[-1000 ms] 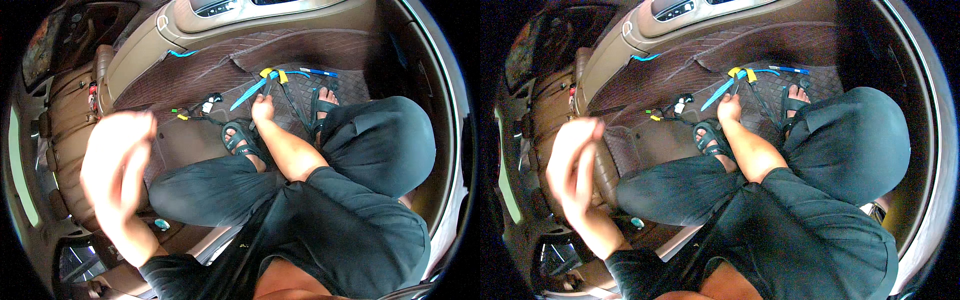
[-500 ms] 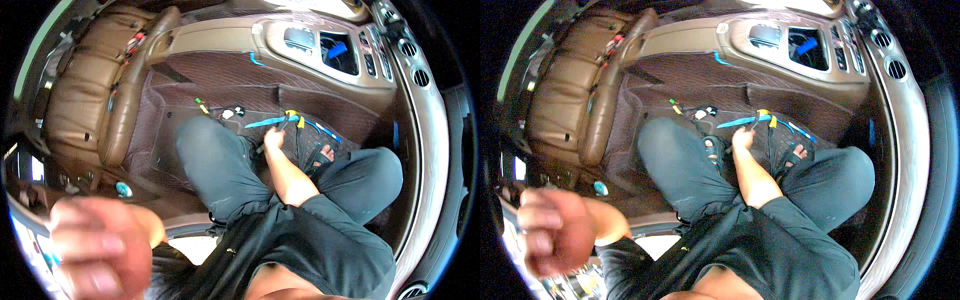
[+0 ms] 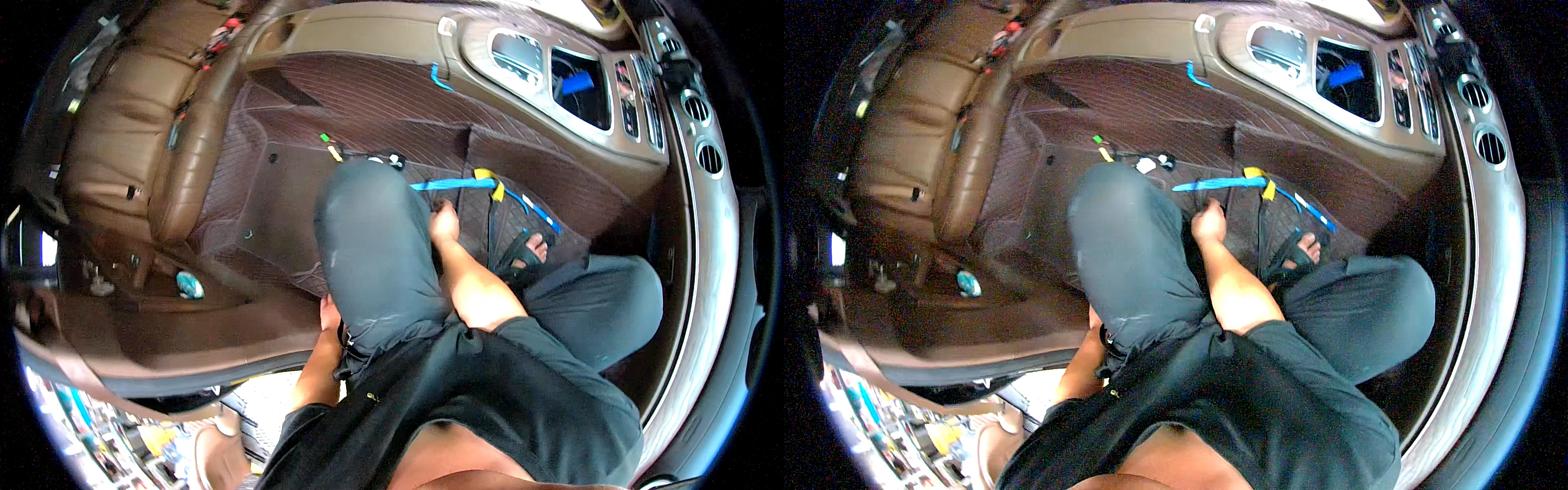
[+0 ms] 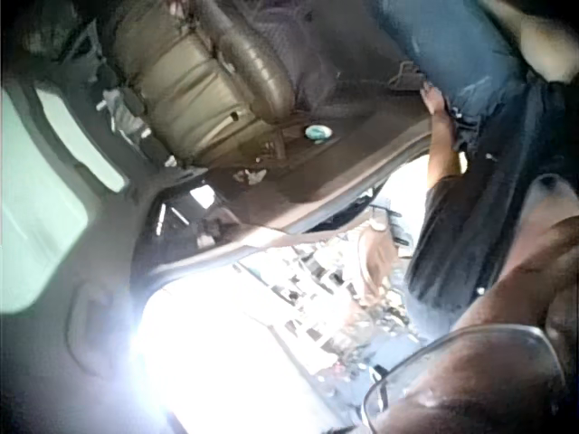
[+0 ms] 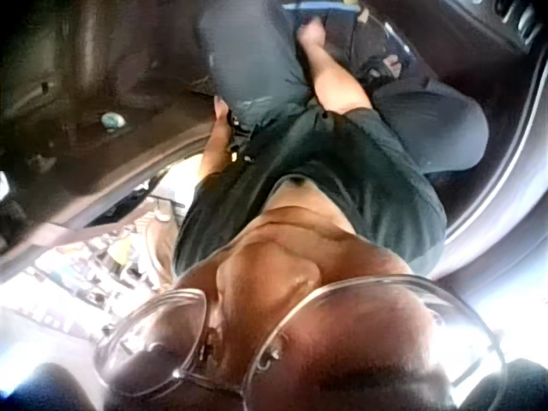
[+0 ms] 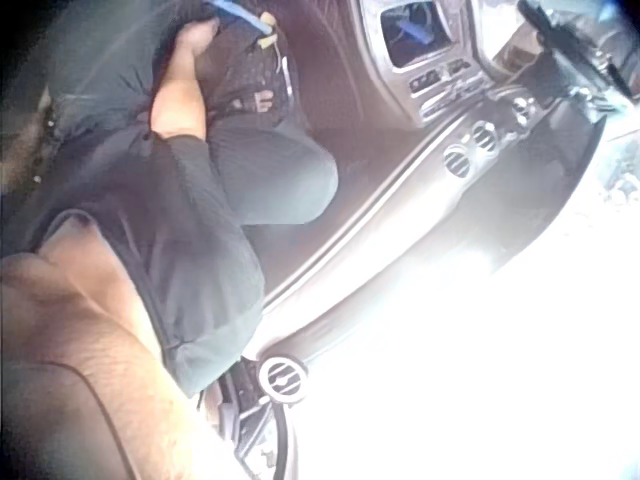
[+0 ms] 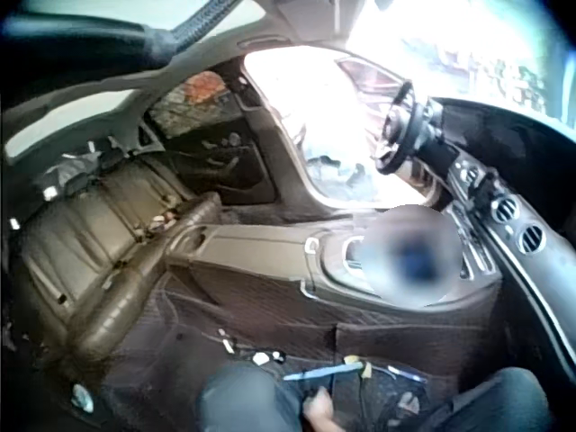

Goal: The person installs blue flexible lighting strips onto the interior door panel of a car, using adhesive tape and a prying tool to secure the strips in place.

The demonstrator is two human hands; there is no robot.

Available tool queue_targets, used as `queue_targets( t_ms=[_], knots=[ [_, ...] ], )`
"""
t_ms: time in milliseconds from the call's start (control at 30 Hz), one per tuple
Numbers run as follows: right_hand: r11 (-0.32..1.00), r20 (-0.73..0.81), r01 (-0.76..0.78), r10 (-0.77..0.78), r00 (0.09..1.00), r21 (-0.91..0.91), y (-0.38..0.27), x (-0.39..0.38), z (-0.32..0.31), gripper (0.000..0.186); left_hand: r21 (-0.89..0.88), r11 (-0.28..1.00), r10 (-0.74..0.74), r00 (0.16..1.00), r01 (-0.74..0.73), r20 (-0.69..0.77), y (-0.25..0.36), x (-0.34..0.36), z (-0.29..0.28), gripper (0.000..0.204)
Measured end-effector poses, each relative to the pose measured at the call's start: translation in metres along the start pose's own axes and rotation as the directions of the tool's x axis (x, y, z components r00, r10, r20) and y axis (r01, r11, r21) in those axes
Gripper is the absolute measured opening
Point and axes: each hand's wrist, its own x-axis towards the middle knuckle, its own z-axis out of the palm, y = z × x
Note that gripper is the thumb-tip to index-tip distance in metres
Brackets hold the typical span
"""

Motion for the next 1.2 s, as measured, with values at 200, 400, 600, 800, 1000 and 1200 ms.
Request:
queue_targets(
  t_ms=[200, 400, 600, 800, 1000, 1200],
  knots=[
    [0.977, -0.224, 0.215, -0.211, 0.951, -0.01, -0.024, 0.015, -0.023, 0.019, -0.094, 0.993, -0.045, 0.979, 0.065, 0.201, 0.04, 0.037, -0.042, 0.05],
    [0.809, -0.597, 0.56, -0.365, 0.714, 0.175, -0.126, 0.076, -0.068, 0.019, -0.177, 0.98, -0.054, 0.978, 0.09, 0.201, 0.046, 0.078, -0.1, 0.049],
    [0.797, -0.513, 0.406, -0.144, 0.846, 0.447, -0.168, 0.114, -0.092, 0.023, -0.199, 0.977, -0.024, 0.969, 0.074, 0.245, 0.04, 0.145, -0.141, 0.048],
    [0.786, -0.438, 0.24, 0.044, 0.898, 0.569, -0.185, 0.109, -0.09, 0.016, -0.21, 0.971, -0.042, 0.95, 0.111, 0.31, 0.01, 0.191, -0.173, 0.048],
    [0.935, -0.572, 0.207, -0.005, 0.82, 0.289, -0.198, 0.107, -0.083, 0.019, -0.217, 0.967, -0.047, 0.932, 0.133, 0.36, -0.042, 0.236, -0.205, 0.047],
    [0.979, -0.661, 0.163, -0.042, 0.749, 0.123, -0.189, 0.104, -0.078, 0.012, -0.216, 0.957, -0.1, 0.923, 0.191, 0.372, -0.112, 0.273, -0.248, 0.046]
  ],
)
